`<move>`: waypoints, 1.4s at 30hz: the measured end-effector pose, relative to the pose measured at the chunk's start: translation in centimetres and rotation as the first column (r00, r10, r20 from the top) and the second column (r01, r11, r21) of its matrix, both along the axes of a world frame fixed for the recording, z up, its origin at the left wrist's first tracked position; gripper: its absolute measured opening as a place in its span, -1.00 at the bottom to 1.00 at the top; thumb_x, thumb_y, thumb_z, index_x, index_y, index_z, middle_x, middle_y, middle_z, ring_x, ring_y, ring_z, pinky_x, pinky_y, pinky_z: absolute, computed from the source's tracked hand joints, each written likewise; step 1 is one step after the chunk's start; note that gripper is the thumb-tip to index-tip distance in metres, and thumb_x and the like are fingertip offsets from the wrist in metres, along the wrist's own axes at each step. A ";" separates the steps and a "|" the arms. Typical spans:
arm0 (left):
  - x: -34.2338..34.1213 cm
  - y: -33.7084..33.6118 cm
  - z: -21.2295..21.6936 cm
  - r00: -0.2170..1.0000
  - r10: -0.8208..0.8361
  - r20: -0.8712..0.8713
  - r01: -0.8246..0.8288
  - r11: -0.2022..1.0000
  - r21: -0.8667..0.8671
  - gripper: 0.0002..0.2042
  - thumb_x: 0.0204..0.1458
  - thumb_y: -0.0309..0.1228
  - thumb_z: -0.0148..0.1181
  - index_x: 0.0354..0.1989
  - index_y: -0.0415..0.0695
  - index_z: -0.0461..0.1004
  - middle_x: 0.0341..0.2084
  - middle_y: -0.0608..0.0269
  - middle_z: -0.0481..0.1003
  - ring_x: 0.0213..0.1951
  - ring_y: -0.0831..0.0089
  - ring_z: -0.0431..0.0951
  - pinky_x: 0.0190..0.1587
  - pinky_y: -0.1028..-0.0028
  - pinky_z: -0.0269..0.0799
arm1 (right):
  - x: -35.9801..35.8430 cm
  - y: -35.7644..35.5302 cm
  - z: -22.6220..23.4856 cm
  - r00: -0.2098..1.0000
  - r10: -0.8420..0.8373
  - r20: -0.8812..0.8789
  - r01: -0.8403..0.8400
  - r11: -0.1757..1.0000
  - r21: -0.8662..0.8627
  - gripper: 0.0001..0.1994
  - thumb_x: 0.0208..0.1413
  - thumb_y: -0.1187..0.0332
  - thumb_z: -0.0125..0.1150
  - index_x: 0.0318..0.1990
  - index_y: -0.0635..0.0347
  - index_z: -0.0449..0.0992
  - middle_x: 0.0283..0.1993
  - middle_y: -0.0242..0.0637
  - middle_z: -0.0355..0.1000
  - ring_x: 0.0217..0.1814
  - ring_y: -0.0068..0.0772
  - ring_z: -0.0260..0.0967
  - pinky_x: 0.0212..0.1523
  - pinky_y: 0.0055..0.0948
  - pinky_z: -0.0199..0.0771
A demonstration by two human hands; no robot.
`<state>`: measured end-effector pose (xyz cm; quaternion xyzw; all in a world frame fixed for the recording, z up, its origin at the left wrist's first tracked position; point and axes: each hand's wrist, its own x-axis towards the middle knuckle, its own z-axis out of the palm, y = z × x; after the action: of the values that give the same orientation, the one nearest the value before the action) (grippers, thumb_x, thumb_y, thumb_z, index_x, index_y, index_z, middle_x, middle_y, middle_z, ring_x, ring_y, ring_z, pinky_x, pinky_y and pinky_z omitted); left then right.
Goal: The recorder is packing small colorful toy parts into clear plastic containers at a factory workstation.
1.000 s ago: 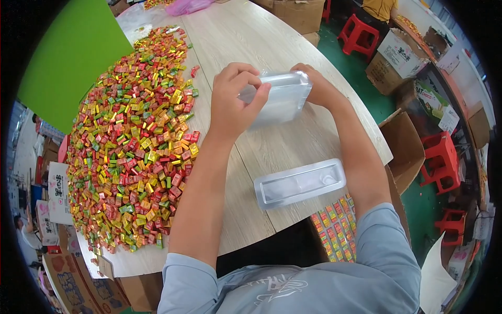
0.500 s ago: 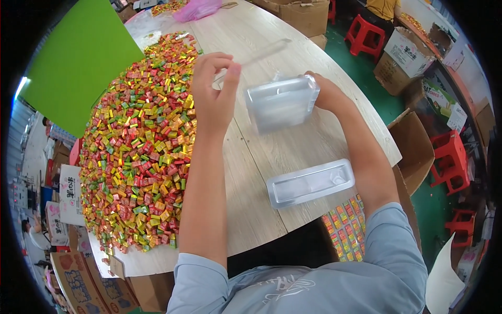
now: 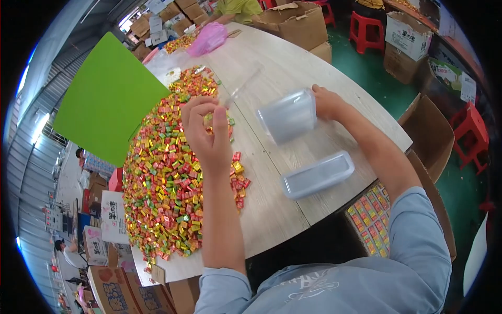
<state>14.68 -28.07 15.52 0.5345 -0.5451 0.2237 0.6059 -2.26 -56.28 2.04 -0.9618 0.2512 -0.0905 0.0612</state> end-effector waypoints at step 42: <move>-4.2 5.0 -12.0 0.955 -0.235 0.180 -0.030 0.529 0.848 -0.65 0.08 -0.32 0.33 0.07 0.01 0.55 0.20 0.13 0.39 0.26 0.10 0.37 0.27 0.14 0.29 | -15.9 9.5 2.8 0.986 0.057 0.154 -0.055 0.998 -0.019 -0.51 0.15 0.52 0.07 0.28 0.16 0.43 0.30 -0.01 0.29 0.28 0.09 0.26 0.30 -0.12 0.30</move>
<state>10.51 -23.12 3.51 0.6904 -0.6933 -0.0320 0.2040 -18.13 -46.77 4.86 -0.9590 0.2179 -0.1648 0.0760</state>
